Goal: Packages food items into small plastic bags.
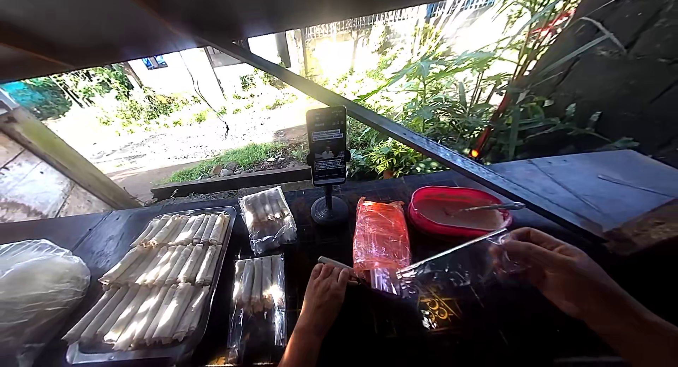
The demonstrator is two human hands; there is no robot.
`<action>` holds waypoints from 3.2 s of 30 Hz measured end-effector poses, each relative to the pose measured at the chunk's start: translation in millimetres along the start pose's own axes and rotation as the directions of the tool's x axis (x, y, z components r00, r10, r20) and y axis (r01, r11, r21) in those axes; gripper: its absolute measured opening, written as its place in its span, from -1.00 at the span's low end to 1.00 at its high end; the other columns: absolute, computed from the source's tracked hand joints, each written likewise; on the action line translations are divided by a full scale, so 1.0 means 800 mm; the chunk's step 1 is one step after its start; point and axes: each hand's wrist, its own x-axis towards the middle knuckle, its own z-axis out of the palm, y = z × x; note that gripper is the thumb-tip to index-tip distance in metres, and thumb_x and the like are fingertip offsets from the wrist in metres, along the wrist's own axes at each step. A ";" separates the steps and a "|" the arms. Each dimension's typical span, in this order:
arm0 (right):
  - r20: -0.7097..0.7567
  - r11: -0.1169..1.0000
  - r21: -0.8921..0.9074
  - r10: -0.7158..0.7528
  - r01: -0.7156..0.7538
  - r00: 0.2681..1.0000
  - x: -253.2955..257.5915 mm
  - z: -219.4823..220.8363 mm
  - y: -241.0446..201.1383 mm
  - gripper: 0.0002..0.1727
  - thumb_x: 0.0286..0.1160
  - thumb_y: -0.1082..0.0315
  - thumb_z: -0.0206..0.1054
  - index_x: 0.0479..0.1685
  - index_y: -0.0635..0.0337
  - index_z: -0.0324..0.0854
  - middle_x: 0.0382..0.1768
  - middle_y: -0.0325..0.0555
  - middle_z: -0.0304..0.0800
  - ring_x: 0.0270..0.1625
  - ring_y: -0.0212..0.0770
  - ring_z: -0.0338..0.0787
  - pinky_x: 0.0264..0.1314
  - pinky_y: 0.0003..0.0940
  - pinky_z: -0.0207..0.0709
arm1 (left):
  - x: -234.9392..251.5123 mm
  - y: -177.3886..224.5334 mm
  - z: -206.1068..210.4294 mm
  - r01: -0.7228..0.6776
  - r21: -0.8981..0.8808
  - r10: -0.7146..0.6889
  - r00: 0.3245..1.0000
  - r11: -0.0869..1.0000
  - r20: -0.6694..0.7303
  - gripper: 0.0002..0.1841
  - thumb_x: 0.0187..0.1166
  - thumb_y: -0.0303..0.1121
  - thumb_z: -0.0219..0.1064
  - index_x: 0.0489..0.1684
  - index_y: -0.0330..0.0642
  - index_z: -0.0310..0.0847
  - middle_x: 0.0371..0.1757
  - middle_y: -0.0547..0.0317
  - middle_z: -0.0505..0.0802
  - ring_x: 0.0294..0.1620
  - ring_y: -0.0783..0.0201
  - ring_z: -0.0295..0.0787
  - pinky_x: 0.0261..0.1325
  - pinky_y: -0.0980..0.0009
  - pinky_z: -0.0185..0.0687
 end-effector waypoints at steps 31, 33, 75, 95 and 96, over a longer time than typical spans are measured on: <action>0.087 0.946 -0.175 -0.260 0.272 0.962 -0.005 -0.007 -0.014 -0.89 0.42 0.46 0.19 -0.25 0.01 0.55 -0.38 -0.44 0.85 -0.45 -0.49 0.84 -0.42 -0.55 0.77 | 0.084 0.066 0.053 0.030 -0.225 0.022 0.974 0.974 0.224 -0.51 0.60 -0.57 0.24 0.46 0.08 0.73 0.55 -0.21 0.68 0.53 -0.34 0.59 0.34 -0.13 0.59; 0.091 0.950 -0.168 -0.253 0.265 0.963 -0.003 -0.006 -0.009 -0.90 0.43 0.45 0.21 -0.25 0.01 0.56 -0.38 -0.43 0.85 -0.46 -0.48 0.84 -0.43 -0.54 0.77 | 0.109 0.077 0.063 0.119 -0.187 -0.067 0.963 0.975 0.261 -0.50 0.62 -0.59 0.18 0.51 0.05 0.69 0.57 -0.24 0.65 0.54 -0.34 0.58 0.38 -0.09 0.58; 0.785 0.025 -0.183 -0.598 0.983 0.161 -0.044 0.193 0.104 -0.87 0.34 0.47 0.25 -0.45 0.07 0.67 -0.47 -0.20 0.80 -0.41 -0.20 0.81 -0.39 -0.35 0.64 | -0.081 0.049 -0.072 0.324 -0.242 -0.345 0.937 0.915 -0.051 -0.65 0.38 -0.15 0.50 -0.09 -0.28 0.85 0.03 -0.07 0.92 0.08 -0.10 0.90 -0.01 -0.01 0.79; 0.718 0.118 -0.293 -0.628 0.949 0.300 -0.050 0.194 0.130 -0.85 0.27 0.52 0.24 -0.46 0.08 0.68 -0.38 -0.17 0.82 -0.25 -0.17 0.85 -0.26 -0.36 0.72 | -0.105 0.046 -0.079 0.289 -0.102 -0.297 0.953 0.952 -0.065 -0.67 0.33 -0.04 0.50 -0.31 -0.16 0.82 -0.12 0.10 0.94 0.05 0.03 0.91 -0.08 0.03 0.75; 0.716 0.118 -0.290 -0.632 0.950 0.297 -0.052 0.198 0.131 -0.85 0.28 0.51 0.24 -0.47 0.07 0.67 -0.38 -0.17 0.82 -0.25 -0.17 0.85 -0.27 -0.36 0.71 | -0.101 0.050 -0.080 0.313 -0.113 -0.320 0.946 0.943 -0.053 -0.57 0.32 0.08 0.47 -0.23 -0.14 0.83 -0.08 0.10 0.94 0.08 0.02 0.90 -0.06 0.02 0.75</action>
